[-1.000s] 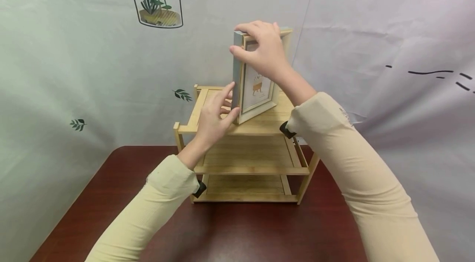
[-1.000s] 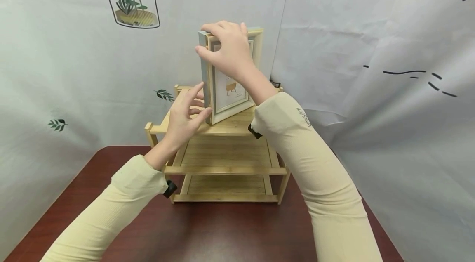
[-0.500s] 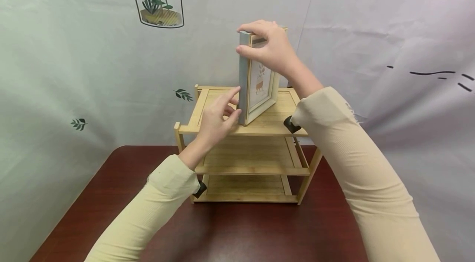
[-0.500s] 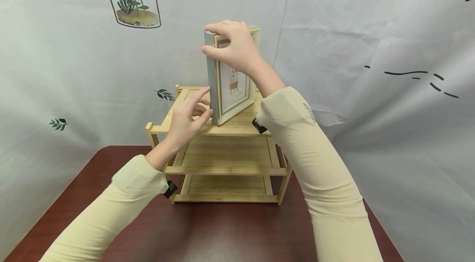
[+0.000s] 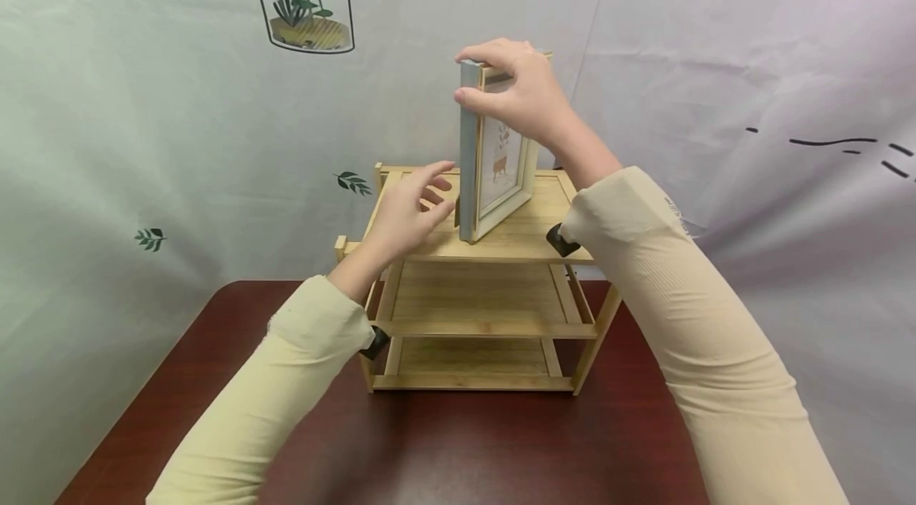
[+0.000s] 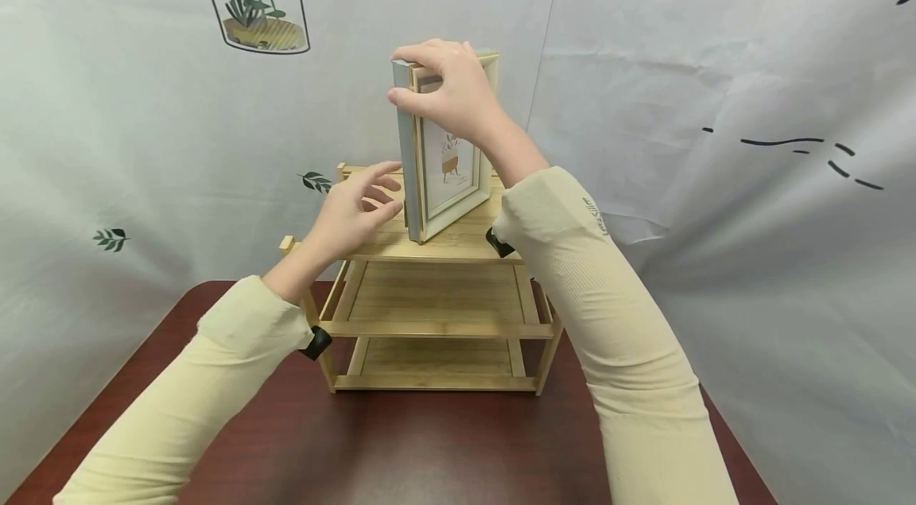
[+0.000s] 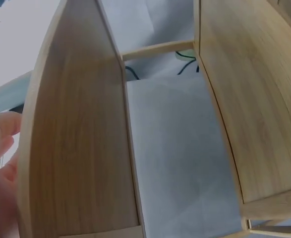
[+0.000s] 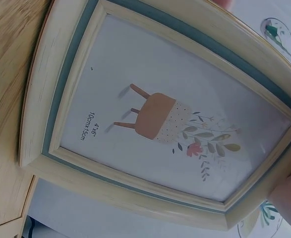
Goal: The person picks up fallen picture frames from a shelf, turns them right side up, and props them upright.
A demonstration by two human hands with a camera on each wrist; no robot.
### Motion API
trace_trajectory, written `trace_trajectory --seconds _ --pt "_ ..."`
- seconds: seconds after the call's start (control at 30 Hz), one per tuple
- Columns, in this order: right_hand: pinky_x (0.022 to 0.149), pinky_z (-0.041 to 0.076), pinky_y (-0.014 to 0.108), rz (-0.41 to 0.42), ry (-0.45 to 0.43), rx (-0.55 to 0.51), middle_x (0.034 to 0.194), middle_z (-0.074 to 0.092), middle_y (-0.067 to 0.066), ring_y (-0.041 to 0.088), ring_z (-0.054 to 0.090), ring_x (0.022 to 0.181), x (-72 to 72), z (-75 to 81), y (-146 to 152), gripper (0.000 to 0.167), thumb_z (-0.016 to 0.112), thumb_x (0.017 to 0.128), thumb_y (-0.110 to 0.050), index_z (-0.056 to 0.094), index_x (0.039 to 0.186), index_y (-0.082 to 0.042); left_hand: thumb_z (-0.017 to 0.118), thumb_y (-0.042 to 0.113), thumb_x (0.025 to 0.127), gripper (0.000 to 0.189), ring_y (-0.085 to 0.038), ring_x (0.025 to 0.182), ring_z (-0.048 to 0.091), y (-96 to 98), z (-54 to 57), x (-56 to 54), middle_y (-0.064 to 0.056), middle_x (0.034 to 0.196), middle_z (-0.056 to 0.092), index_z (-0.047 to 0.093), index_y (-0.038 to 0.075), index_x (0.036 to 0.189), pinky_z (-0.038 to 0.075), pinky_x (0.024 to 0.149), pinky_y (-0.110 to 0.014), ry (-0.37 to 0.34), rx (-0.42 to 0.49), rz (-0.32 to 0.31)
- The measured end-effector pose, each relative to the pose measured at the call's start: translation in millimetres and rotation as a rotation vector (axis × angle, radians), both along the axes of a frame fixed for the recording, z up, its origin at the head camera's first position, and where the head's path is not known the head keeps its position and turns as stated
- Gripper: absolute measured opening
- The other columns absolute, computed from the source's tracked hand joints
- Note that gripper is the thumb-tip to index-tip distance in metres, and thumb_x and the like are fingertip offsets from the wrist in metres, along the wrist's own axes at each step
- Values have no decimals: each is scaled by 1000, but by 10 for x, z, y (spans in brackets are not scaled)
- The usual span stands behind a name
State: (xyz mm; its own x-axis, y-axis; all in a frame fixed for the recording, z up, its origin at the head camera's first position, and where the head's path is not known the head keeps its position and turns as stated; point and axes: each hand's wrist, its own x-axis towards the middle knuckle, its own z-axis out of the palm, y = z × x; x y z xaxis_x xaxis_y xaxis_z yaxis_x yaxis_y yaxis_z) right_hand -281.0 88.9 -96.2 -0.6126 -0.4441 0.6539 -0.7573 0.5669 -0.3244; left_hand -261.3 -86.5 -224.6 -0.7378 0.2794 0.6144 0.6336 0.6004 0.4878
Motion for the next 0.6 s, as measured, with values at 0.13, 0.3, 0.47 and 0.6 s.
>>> trace_trajectory --seconds 0.13,0.3,0.47,0.6 --pt "107 9 20 -4 7 10 122 55 -4 6 44 116 -20 0 -2 42 62 79 -32 57 118 -18 58 12 84 45 -22 85 63 -1 2 -33 -11 105 60 47 11 127 52 74 -33 -26 -55 -13" --pt "104 18 19 -15 -1 21 122 55 -5 6 45 114 -40 7 -9 43 62 79 -34 57 119 -19 60 11 82 43 -21 86 62 6 -4 -58 -11 105 61 50 9 124 52 74 -33 -40 -64 -33" --pt "103 20 20 -21 -17 24 122 54 -6 7 44 114 -40 13 -19 43 62 79 -34 57 119 -19 59 12 82 42 -21 86 62 18 -6 -84 -11 105 61 51 9 124 51 74 -32 -58 -80 -39" --pt "106 15 20 -18 -23 26 123 54 -7 6 45 113 -41 18 -34 43 61 79 -34 57 119 -19 57 11 83 41 -21 87 62 15 -3 -120 -11 105 62 51 12 124 51 76 -32 -71 -76 -29"
